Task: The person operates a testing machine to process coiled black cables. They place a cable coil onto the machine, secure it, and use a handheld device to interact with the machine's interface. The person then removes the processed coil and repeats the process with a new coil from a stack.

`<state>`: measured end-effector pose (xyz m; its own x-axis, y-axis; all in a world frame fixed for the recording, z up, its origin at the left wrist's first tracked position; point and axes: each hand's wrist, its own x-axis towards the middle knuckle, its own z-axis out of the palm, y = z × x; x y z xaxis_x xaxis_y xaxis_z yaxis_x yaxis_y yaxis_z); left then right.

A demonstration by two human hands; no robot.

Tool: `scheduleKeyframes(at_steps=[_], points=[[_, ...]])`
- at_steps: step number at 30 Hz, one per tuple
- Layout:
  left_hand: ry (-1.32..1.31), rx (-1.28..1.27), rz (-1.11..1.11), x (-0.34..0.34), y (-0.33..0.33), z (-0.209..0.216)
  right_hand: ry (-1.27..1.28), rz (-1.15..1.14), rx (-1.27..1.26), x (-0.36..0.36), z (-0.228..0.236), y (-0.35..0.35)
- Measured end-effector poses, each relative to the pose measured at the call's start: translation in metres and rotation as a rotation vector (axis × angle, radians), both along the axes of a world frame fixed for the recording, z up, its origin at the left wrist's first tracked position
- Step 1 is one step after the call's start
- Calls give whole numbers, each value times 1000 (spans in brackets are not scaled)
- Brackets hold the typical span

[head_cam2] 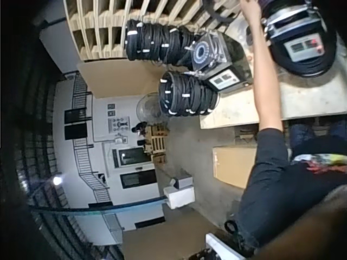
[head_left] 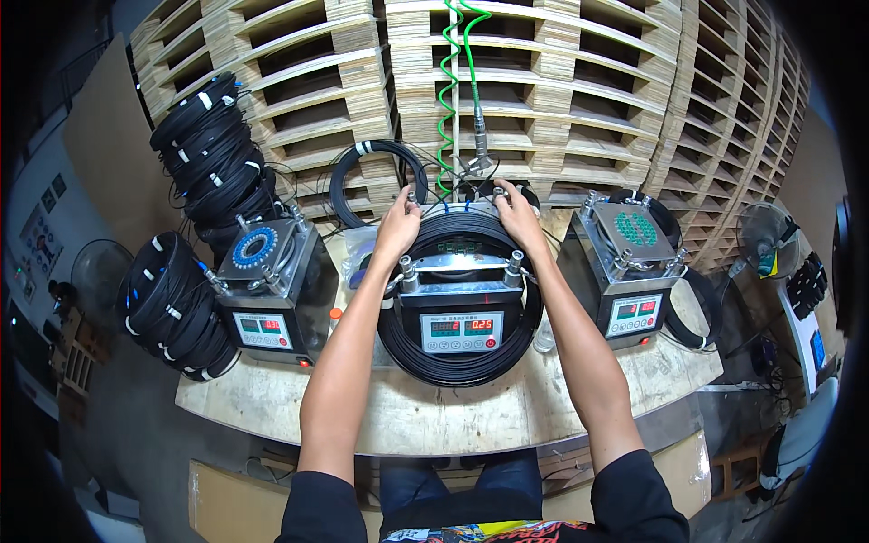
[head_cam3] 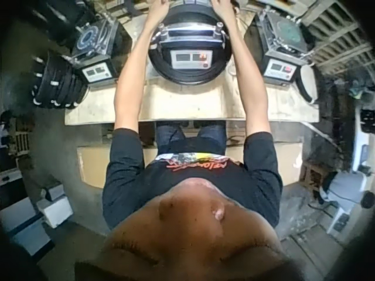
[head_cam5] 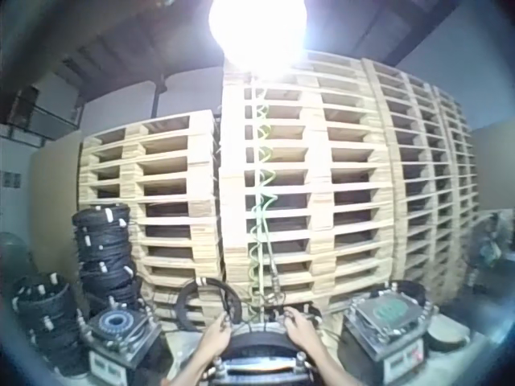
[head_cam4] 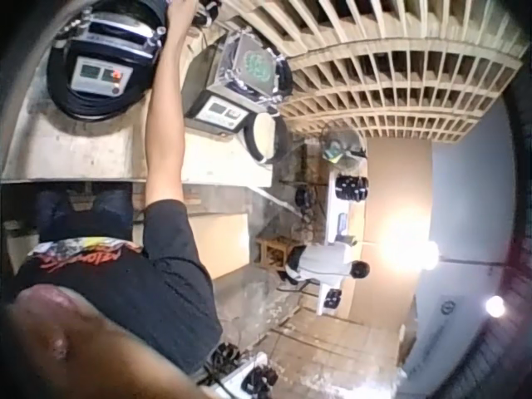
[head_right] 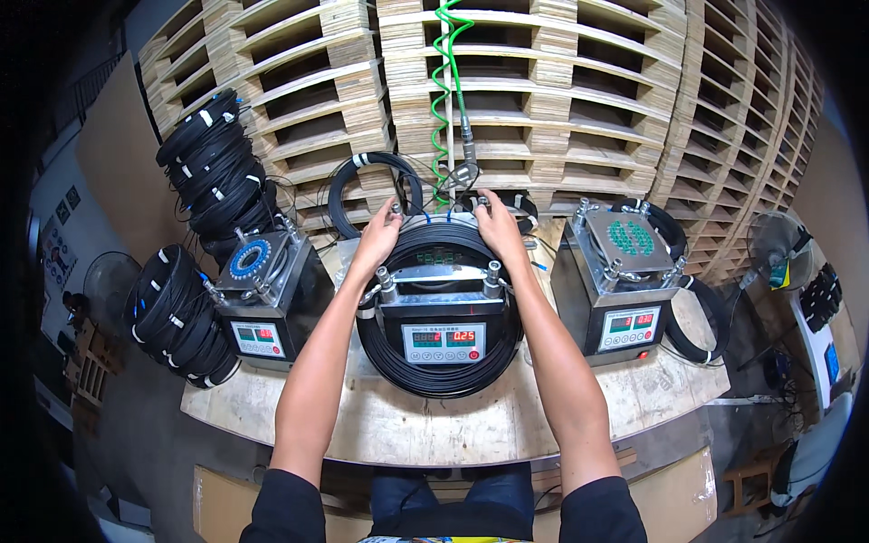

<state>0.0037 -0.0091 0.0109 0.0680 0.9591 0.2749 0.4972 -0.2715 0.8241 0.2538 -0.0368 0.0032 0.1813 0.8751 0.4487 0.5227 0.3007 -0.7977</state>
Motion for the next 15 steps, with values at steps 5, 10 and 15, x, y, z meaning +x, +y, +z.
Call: scheduleKeyframes(at_steps=[5, 10, 15], points=[[-21, 22, -26, -3, 5, -7, 43, -6, 1, -2, 0, -4], [-38, 27, -42, 0, 2, -2, 5, -67, 26, 1, -4, 1], [-40, 33, -23, -2, -1, -1, -9, -72, -25, -2, -5, 3]])
